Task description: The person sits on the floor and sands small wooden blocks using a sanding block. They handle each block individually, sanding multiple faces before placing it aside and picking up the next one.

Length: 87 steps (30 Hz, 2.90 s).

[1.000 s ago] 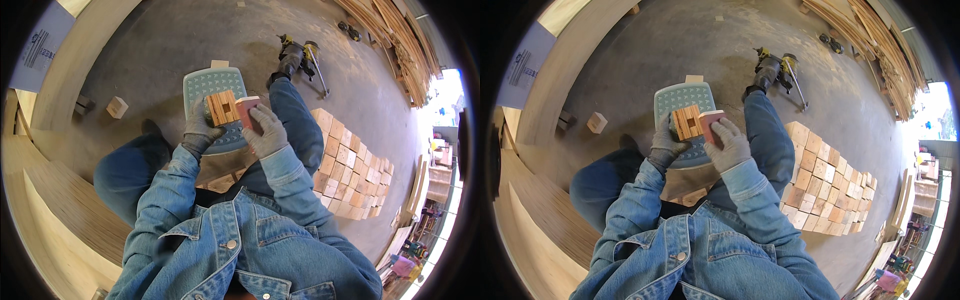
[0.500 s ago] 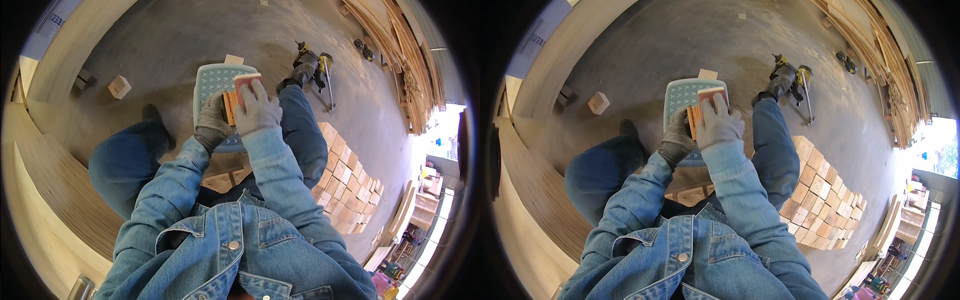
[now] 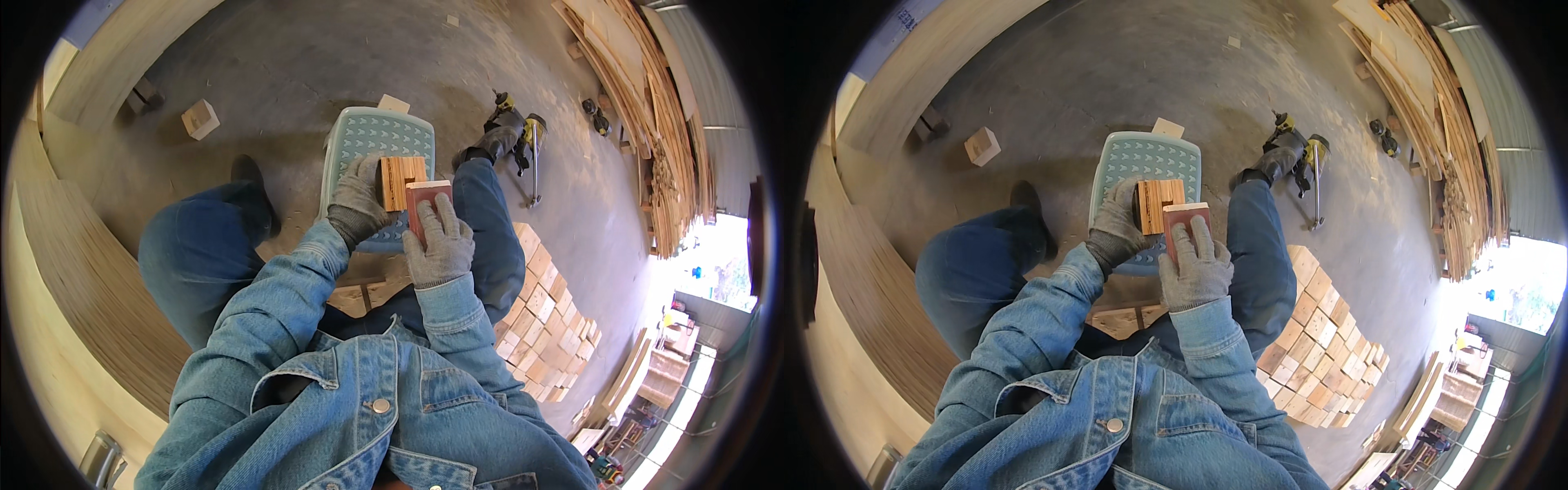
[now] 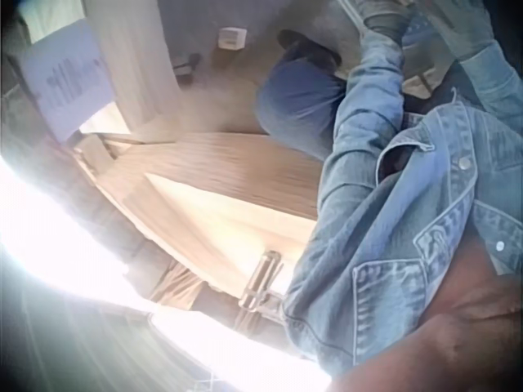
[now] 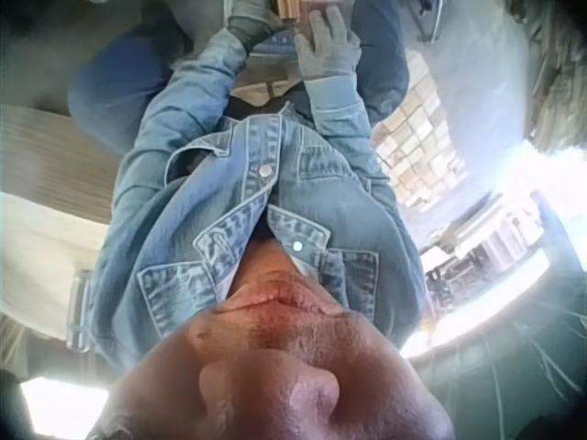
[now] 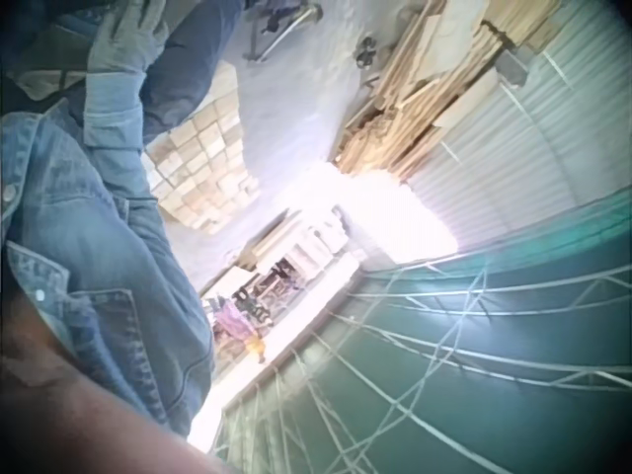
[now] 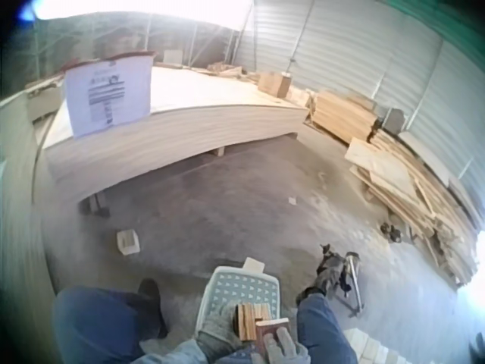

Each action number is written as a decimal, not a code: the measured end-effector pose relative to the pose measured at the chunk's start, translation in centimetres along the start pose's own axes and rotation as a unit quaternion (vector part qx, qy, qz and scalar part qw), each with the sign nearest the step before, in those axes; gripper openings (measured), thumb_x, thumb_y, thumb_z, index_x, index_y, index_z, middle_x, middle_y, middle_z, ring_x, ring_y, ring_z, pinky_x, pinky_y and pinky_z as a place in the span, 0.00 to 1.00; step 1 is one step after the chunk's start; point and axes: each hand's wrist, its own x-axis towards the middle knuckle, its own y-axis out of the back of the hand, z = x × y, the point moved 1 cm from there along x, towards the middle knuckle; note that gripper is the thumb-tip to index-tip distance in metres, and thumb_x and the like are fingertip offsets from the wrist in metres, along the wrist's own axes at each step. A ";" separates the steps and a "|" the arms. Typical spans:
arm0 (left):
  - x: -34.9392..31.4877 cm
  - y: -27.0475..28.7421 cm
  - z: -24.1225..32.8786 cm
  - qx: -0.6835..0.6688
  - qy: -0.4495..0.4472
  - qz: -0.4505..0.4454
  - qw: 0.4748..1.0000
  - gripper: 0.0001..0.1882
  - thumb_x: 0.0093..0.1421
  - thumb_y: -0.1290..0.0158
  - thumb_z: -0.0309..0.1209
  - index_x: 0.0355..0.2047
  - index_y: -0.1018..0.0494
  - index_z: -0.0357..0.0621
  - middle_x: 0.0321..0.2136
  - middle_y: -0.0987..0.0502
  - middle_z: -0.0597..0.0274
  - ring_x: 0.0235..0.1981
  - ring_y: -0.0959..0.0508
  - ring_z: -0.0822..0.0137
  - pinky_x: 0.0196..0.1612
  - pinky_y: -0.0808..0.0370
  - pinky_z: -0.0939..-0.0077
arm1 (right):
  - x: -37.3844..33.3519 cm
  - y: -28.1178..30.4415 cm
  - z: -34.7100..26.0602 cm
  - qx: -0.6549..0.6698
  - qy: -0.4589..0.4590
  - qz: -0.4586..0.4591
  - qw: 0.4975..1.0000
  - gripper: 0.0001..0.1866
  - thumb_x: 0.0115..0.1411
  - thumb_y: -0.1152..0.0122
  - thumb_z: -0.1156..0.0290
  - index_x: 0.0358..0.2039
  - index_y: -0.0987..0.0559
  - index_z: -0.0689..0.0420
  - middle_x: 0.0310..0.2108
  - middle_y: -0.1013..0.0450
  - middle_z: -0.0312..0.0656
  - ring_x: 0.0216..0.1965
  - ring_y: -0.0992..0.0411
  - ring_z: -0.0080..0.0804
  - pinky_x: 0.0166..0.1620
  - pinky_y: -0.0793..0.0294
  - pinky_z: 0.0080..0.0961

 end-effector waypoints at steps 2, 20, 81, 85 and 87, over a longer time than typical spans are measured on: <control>0.0 -0.1 -0.2 -0.028 0.029 -0.016 0.999 0.57 0.40 0.22 0.43 0.67 0.41 0.47 0.60 0.32 0.47 0.62 0.31 0.44 0.69 0.34 0.53 | 1.1 0.5 -0.5 -0.034 0.001 -0.011 0.999 0.31 0.56 0.30 0.59 0.61 0.21 0.47 0.68 0.32 0.46 0.56 0.28 0.59 0.60 0.28 0.54; -0.9 1.3 3.0 -0.026 0.057 -0.176 0.982 0.62 0.35 0.22 0.61 0.67 0.37 0.49 0.62 0.31 0.45 0.65 0.31 0.44 0.68 0.33 0.53 | 5.9 -1.7 3.3 -0.032 -0.018 0.095 0.995 0.30 0.57 0.28 0.54 0.59 0.18 0.49 0.64 0.27 0.49 0.53 0.25 0.60 0.57 0.25 0.51; -1.4 -1.2 -0.1 -0.110 0.073 -0.024 0.991 0.54 0.39 0.22 0.39 0.65 0.38 0.47 0.56 0.29 0.48 0.59 0.27 0.47 0.66 0.29 0.56 | 5.5 -2.4 5.3 0.163 -0.062 0.032 0.984 0.30 0.53 0.23 0.60 0.58 0.17 0.48 0.66 0.27 0.46 0.60 0.26 0.52 0.65 0.27 0.43; -0.8 -0.5 0.5 -0.081 0.064 -0.037 0.994 0.53 0.40 0.24 0.35 0.66 0.38 0.47 0.56 0.28 0.48 0.60 0.27 0.47 0.67 0.29 0.58 | 1.6 -2.1 6.4 0.210 -0.066 0.054 0.974 0.30 0.52 0.22 0.64 0.57 0.18 0.55 0.64 0.27 0.52 0.61 0.25 0.50 0.64 0.26 0.43; -0.7 -0.2 0.4 -0.109 0.078 -0.063 0.989 0.54 0.40 0.25 0.30 0.67 0.39 0.45 0.58 0.28 0.49 0.61 0.27 0.48 0.68 0.30 0.59 | 0.5 -2.1 6.9 0.234 -0.086 0.056 0.967 0.31 0.51 0.20 0.66 0.57 0.18 0.56 0.63 0.26 0.53 0.61 0.25 0.50 0.63 0.24 0.42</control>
